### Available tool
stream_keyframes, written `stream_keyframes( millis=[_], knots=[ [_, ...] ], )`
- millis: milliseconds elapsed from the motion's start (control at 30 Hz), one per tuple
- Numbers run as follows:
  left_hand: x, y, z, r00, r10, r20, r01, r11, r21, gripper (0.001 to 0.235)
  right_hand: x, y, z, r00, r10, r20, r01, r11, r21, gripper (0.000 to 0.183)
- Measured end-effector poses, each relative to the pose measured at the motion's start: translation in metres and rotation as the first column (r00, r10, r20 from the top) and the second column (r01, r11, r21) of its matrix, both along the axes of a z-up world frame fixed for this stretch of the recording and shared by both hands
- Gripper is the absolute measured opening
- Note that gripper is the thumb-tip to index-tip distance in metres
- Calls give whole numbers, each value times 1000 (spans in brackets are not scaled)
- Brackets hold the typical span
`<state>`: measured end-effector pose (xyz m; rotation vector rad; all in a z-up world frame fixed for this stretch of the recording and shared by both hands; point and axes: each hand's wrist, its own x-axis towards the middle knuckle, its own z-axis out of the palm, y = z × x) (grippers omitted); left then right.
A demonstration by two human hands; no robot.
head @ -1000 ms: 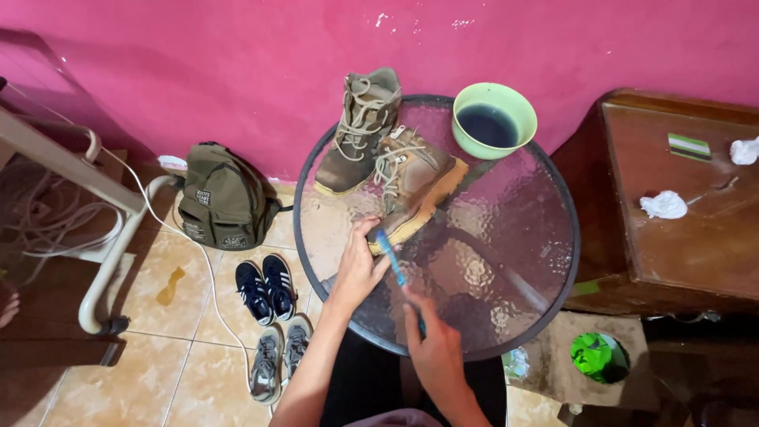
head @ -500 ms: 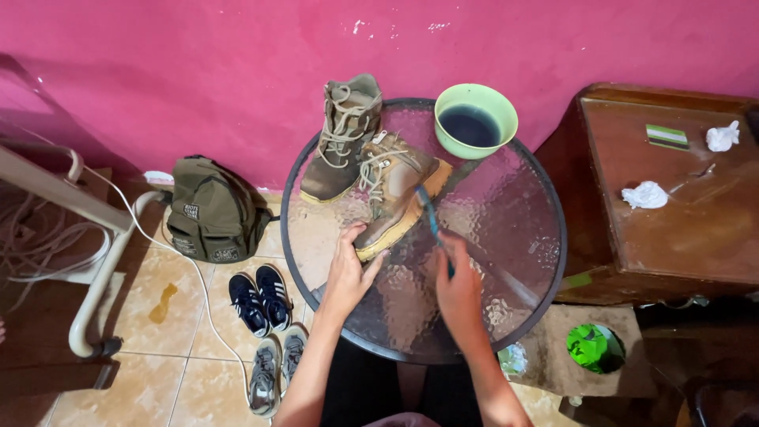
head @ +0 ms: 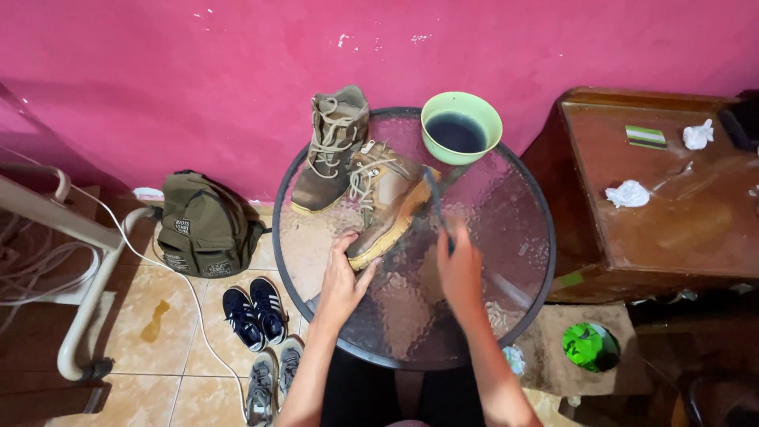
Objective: The person scrubs the sole of a brown hiking boot with a toothbrush, repeatedly dipping the brush into a bowl of dark liquid. They rotate the boot to clean different sections of the tread pattern.
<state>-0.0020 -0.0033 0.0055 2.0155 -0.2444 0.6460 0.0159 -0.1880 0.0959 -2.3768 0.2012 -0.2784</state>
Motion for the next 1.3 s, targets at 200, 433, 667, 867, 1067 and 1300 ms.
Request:
stream_keyframes(
  millis=[200, 433, 667, 867, 1067, 1300],
  knots=[
    [1, 2, 3, 1000, 3, 15, -3, 1000, 19, 58, -97, 3, -66, 983, 182, -14, -182, 983, -17, 26],
    [1, 1, 3, 1000, -8, -2, 8, 1000, 10, 59, -90, 6, -44, 987, 162, -3, -162, 987, 12, 22],
    [2, 3, -5, 1000, -8, -17, 9, 1000, 25, 60, 17, -26, -47, 995, 44, 94, -39, 998, -53, 27],
    [1, 1, -4, 1000, -18, -13, 18, 1000, 14, 59, 87, -42, -78, 953, -17, 303, 95, 965, -246, 24],
    [4, 2, -3, 1000, -13, -12, 13, 1000, 15, 59, 51, -37, -52, 929, 5, 371, 157, 901, -405, 25],
    [0, -1, 4, 1000, -10, 3, 10, 1000, 24, 58, 99, -47, -51, 997, -7, -73, -12, 965, -263, 21]
  ],
)
